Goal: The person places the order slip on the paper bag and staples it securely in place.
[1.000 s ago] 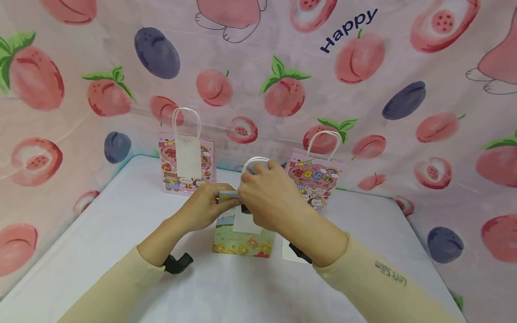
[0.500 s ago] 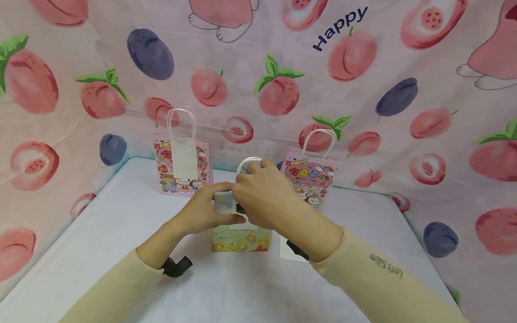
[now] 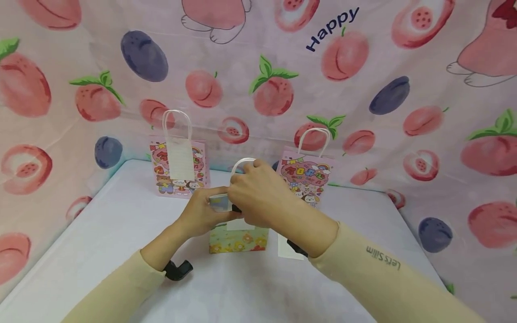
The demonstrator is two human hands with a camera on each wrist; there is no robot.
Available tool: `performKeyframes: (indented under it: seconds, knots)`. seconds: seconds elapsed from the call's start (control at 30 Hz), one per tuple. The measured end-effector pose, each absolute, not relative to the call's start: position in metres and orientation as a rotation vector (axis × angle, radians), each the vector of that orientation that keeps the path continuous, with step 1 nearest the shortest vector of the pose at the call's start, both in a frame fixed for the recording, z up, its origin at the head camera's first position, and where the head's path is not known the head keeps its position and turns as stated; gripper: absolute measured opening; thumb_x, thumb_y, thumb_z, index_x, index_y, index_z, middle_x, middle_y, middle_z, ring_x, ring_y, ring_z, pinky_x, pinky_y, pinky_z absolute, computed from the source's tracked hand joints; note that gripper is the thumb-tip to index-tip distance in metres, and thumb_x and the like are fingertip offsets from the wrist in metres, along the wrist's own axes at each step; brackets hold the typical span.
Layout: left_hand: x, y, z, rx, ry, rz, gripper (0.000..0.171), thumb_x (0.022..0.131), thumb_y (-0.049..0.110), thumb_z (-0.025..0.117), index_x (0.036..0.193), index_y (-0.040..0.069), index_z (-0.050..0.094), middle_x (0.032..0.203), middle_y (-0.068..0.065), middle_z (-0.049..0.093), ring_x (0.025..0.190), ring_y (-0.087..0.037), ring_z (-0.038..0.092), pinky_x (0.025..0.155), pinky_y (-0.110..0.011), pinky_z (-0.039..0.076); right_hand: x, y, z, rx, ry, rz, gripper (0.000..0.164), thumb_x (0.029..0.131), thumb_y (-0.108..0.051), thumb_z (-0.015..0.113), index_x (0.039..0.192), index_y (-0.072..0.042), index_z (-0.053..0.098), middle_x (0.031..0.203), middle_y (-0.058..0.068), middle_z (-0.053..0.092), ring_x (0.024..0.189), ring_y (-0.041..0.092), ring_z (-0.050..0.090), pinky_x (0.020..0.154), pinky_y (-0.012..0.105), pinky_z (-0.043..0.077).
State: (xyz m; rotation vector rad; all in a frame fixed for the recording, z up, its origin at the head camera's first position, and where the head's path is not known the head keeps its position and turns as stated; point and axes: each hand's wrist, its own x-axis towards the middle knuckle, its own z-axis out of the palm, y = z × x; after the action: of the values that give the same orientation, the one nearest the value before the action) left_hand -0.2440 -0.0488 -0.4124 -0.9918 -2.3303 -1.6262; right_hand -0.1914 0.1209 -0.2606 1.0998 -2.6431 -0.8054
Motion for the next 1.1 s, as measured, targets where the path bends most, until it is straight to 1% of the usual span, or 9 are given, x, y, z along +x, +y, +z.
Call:
performKeyframes:
  seconds: [0.1, 0.23, 0.47, 0.53, 0.8, 1.1]
  knots:
    - [-0.244, -0.049, -0.415, -1.008, -2.294, -1.566, 0.047, 0.081, 0.028, 0.091, 0.125, 0.022, 0.076, 0.113, 0.004, 0.079, 0.096, -0.014, 0.074, 0.081, -0.030, 0.060, -0.192, 0.121, -0.262, 1.113, -2.635, -0.809, 0.033, 0.080, -0.046, 0.087, 0.100, -0.021, 0.077, 0.095, -0.006, 0.070, 0.083, 0.022, 0.060, 0.081, 0.037, 0.052]
    - [-0.245, -0.050, -0.419, -1.048, -2.232, -1.506, 0.047, 0.082, 0.021, 0.090, 0.126, 0.017, 0.074, 0.116, -0.001, 0.079, 0.100, -0.020, 0.076, 0.086, -0.035, 0.062, -0.193, 0.122, -0.264, 1.132, -2.607, -0.814, 0.033, 0.081, -0.046, 0.085, 0.101, -0.021, 0.078, 0.096, -0.005, 0.070, 0.083, 0.024, 0.061, 0.081, 0.037, 0.053]
    - [-0.244, -0.052, -0.421, -1.057, -2.186, -1.421, 0.047, 0.082, 0.018, 0.090, 0.125, 0.011, 0.072, 0.115, -0.003, 0.079, 0.101, -0.019, 0.076, 0.087, -0.040, 0.063, -0.195, 0.121, -0.265, 1.157, -2.596, -0.821, 0.032, 0.083, -0.046, 0.084, 0.101, -0.020, 0.078, 0.098, -0.003, 0.070, 0.084, 0.026, 0.063, 0.085, 0.040, 0.057]
    - [-0.244, -0.052, -0.422, -1.064, -2.174, -1.400, 0.046, 0.083, 0.017, 0.089, 0.125, 0.010, 0.071, 0.115, -0.004, 0.079, 0.101, -0.021, 0.076, 0.088, -0.041, 0.063, -0.196, 0.121, -0.265, 1.160, -2.598, -0.822, 0.031, 0.084, -0.046, 0.083, 0.102, -0.021, 0.078, 0.099, -0.003, 0.070, 0.083, 0.026, 0.063, 0.086, 0.040, 0.057]
    - [-0.247, -0.050, -0.424, -1.079, -2.116, -1.315, 0.046, 0.082, 0.018, 0.089, 0.123, 0.008, 0.070, 0.114, -0.006, 0.079, 0.101, -0.024, 0.076, 0.084, -0.041, 0.063, -0.197, 0.125, -0.268, 1.180, -2.541, -0.820, 0.031, 0.085, -0.046, 0.082, 0.101, -0.019, 0.079, 0.098, -0.002, 0.069, 0.082, 0.027, 0.063, 0.084, 0.040, 0.056]
    - [-0.248, -0.048, -0.423, -1.057, -2.066, -1.236, 0.048, 0.078, 0.020, 0.092, 0.120, 0.008, 0.072, 0.112, -0.005, 0.079, 0.098, -0.024, 0.075, 0.083, -0.041, 0.061, -0.196, 0.128, -0.270, 1.198, -2.471, -0.854, 0.036, 0.089, -0.045, 0.079, 0.110, -0.015, 0.078, 0.104, 0.001, 0.070, 0.083, 0.026, 0.062, 0.083, 0.038, 0.056]
